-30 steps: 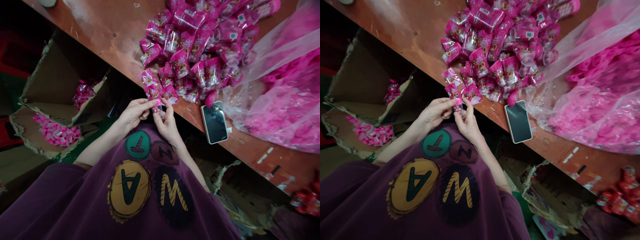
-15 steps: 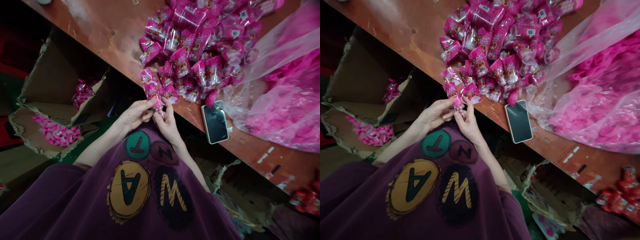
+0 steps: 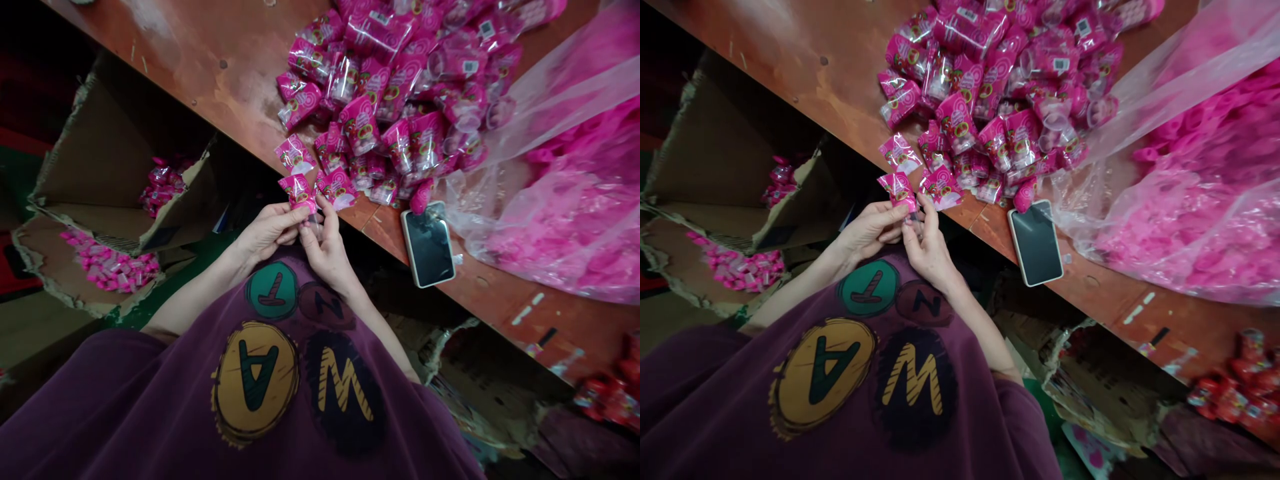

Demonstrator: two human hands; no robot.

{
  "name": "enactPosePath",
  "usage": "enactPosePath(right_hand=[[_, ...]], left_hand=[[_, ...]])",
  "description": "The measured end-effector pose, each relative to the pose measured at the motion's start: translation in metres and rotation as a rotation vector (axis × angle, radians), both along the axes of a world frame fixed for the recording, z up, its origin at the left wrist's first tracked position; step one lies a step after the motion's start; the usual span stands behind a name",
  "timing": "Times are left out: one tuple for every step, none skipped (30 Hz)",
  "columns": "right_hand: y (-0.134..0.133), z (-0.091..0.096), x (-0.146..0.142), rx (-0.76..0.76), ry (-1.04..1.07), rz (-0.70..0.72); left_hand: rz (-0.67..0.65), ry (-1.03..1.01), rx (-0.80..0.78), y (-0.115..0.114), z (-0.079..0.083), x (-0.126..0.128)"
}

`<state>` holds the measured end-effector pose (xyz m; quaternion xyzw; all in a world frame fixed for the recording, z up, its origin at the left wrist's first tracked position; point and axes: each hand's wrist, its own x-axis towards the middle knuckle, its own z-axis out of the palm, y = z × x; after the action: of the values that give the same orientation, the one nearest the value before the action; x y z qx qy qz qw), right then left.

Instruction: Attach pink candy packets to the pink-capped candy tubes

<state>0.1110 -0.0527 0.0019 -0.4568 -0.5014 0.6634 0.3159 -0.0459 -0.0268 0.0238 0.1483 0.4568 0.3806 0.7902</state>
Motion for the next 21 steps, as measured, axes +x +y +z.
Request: enactPosePath(right_hand=[[0.000, 0.001, 0.000, 0.051, -0.099, -0.032], [0.000, 0.002, 0.000, 0.097, -0.182, -0.076], [0.000, 0.003, 0.001, 0.126, -0.229, -0.114], [0.000, 0.005, 0.001, 0.129, -0.228, -0.118], [0.001, 0.007, 0.001, 0.112, -0.192, -0.116], [0.001, 0.008, 0.002, 0.080, -0.129, -0.109], [0.002, 0.010, 0.002, 0.040, -0.055, -0.098], [0.003, 0.011, 0.002, -0.003, 0.019, -0.085], [0.004, 0.011, 0.003, -0.047, 0.087, -0.076], [0.005, 0.011, 0.003, -0.085, 0.145, -0.070], [0.006, 0.010, 0.004, -0.117, 0.191, -0.063], [0.006, 0.008, 0.004, -0.141, 0.221, -0.053], [0.006, 0.007, 0.004, -0.156, 0.235, -0.045], [0.005, 0.004, 0.005, -0.157, 0.232, -0.047], [0.005, 0.002, 0.005, -0.144, 0.212, -0.055], [0.004, 0.000, 0.004, -0.116, 0.177, -0.067], [0.003, -0.001, 0.004, -0.080, 0.131, -0.076], [0.002, -0.002, 0.004, -0.037, 0.075, -0.080], [0.002, -0.002, 0.003, 0.007, 0.017, -0.077], [0.001, -0.002, 0.003, 0.048, -0.036, -0.071], [0.000, -0.001, 0.002, 0.081, -0.076, -0.066]], left_hand=[[0.022, 0.032, -0.005, 0.000, 0.002, 0.001], [0.041, 0.054, -0.012, 0.001, 0.004, 0.002], [0.053, 0.063, -0.018, 0.002, 0.005, 0.004], [0.058, 0.056, -0.023, 0.002, 0.007, 0.005], [0.057, 0.038, -0.026, 0.002, 0.007, 0.006], [0.056, 0.017, -0.024, 0.002, 0.007, 0.007], [0.053, -0.002, -0.021, 0.002, 0.006, 0.007], [0.045, -0.020, -0.015, 0.002, 0.003, 0.007], [0.030, -0.039, -0.008, 0.001, 0.001, 0.006], [0.010, -0.059, 0.001, 0.000, -0.002, 0.005], [-0.013, -0.078, 0.010, -0.001, -0.005, 0.003], [-0.035, -0.095, 0.017, -0.002, -0.007, 0.002], [-0.056, -0.107, 0.022, -0.002, -0.008, 0.000], [-0.072, -0.111, 0.024, -0.002, -0.008, -0.001], [-0.082, -0.108, 0.025, -0.001, -0.007, -0.002], [-0.083, -0.102, 0.026, 0.000, -0.006, -0.003], [-0.076, -0.092, 0.027, 0.001, -0.005, -0.003], [-0.061, -0.080, 0.029, 0.002, -0.004, -0.003], [-0.042, -0.068, 0.031, 0.003, -0.003, -0.002], [-0.023, -0.058, 0.031, 0.003, -0.002, 0.000], [-0.011, -0.051, 0.030, 0.003, -0.003, 0.001]])
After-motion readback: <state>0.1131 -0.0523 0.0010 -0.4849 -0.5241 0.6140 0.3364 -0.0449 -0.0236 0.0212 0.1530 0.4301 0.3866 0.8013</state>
